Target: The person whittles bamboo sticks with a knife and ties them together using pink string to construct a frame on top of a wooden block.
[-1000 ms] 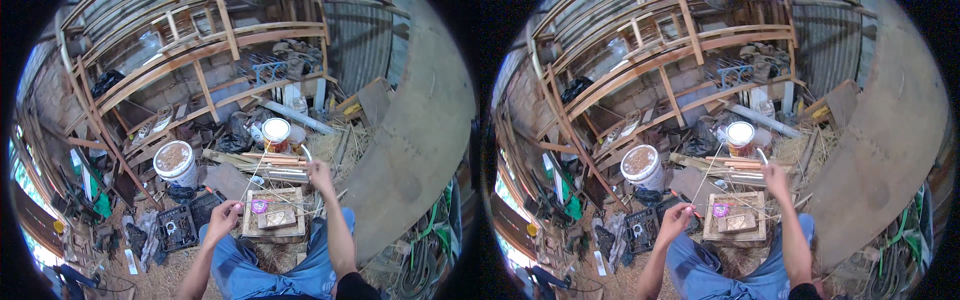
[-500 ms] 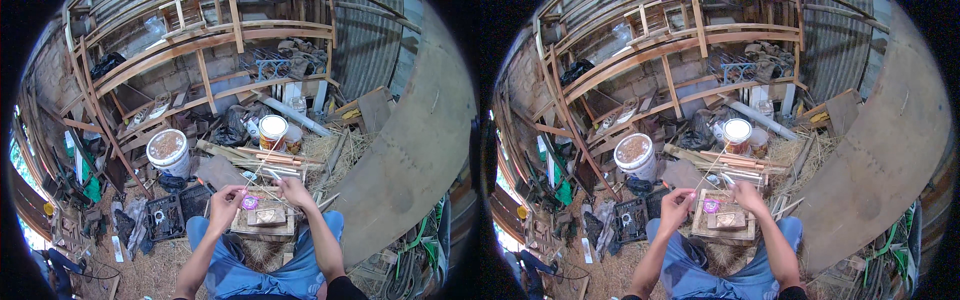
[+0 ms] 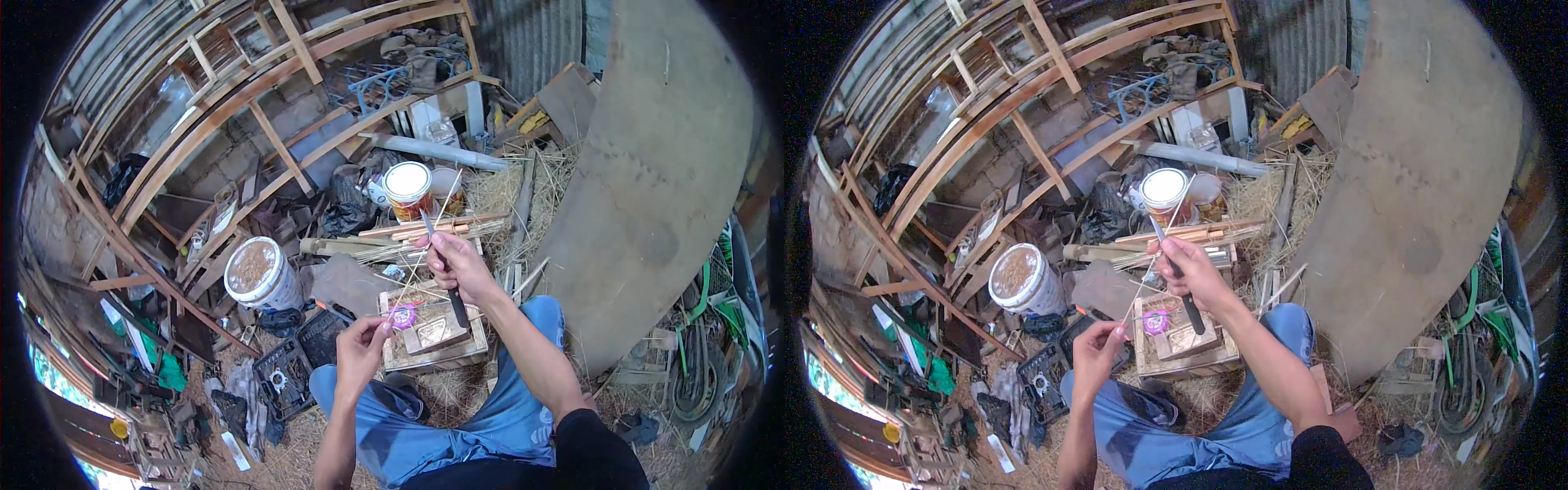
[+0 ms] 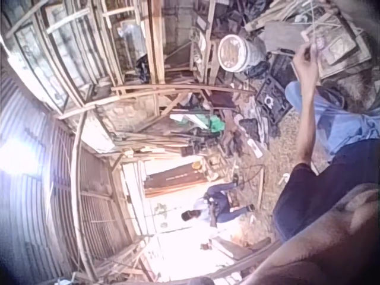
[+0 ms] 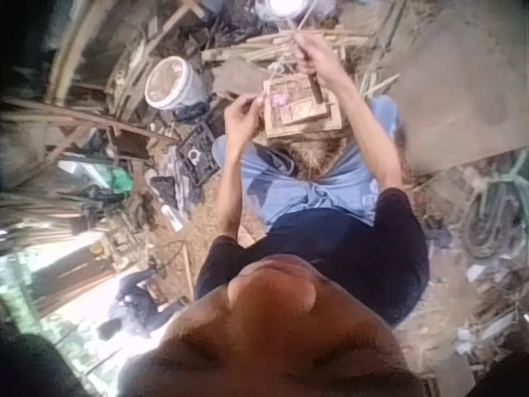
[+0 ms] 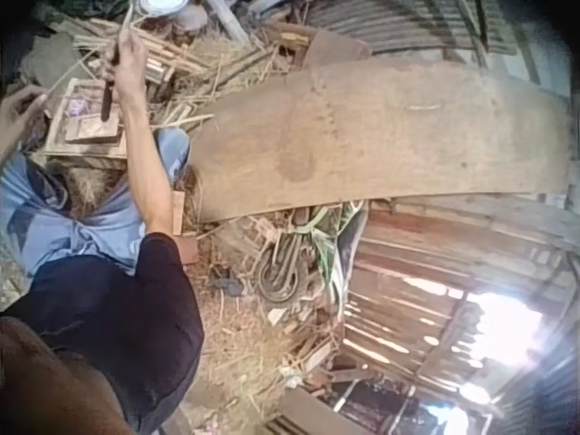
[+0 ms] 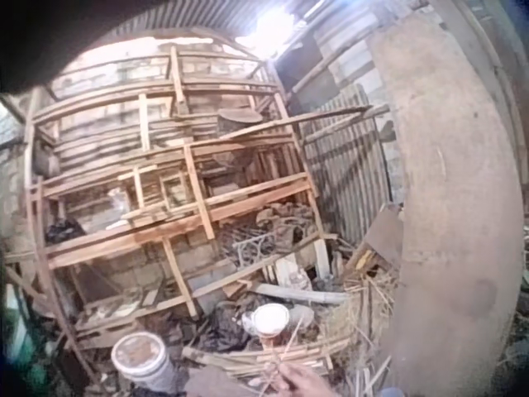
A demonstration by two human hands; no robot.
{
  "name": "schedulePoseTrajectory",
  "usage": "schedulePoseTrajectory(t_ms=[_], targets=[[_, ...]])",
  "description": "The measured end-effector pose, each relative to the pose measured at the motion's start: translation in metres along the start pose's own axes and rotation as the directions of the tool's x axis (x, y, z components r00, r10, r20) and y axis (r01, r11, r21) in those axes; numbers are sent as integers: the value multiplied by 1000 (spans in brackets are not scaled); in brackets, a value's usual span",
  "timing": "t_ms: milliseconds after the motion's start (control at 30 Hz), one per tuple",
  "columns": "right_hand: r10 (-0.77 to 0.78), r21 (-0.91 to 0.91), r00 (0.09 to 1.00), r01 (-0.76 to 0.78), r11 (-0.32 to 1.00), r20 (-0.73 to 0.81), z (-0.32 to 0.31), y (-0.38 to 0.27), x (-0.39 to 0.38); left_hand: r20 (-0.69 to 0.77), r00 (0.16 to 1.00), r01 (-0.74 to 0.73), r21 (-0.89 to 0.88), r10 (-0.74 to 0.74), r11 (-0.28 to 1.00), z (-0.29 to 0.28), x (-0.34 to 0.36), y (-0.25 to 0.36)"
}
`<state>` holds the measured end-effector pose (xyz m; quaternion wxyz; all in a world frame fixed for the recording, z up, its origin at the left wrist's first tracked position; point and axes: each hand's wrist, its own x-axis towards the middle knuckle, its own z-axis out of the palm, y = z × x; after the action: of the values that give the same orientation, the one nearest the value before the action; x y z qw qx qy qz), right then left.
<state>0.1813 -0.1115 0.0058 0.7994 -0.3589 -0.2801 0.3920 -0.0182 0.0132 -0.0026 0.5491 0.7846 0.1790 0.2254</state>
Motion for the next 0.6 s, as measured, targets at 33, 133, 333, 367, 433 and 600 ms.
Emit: schedulePoseTrajectory(t_ms=[33, 133, 333, 367, 433, 600], targets=[[-15, -55, 999, 17, 998, 38, 1, 1, 0, -37, 994, -98, 44, 99, 994, 0, 1, -9], [223, -317, 967, -175, 932, 122, 27, 16, -14, -82, 952, -230, 441, 294, 868, 11, 3, 25], [231, -374, 953, -144, 916, 198, 20, 26, -5, -5, 863, -406, 585, 504, 702, 7, 3, 22], [242, -336, 953, -171, 926, 183, 24, 19, -10, 28, 860, -417, 617, 510, 668, 7, 1, 20], [255, -334, 949, -184, 924, 184, 22, 18, -7, 30, 853, -422, 628, 521, 654, 3, 0, 21], [245, -369, 962, -187, 911, 116, 8, 7, -5, 3, 890, -398, 491, 455, 775, 1, 0, 24]])
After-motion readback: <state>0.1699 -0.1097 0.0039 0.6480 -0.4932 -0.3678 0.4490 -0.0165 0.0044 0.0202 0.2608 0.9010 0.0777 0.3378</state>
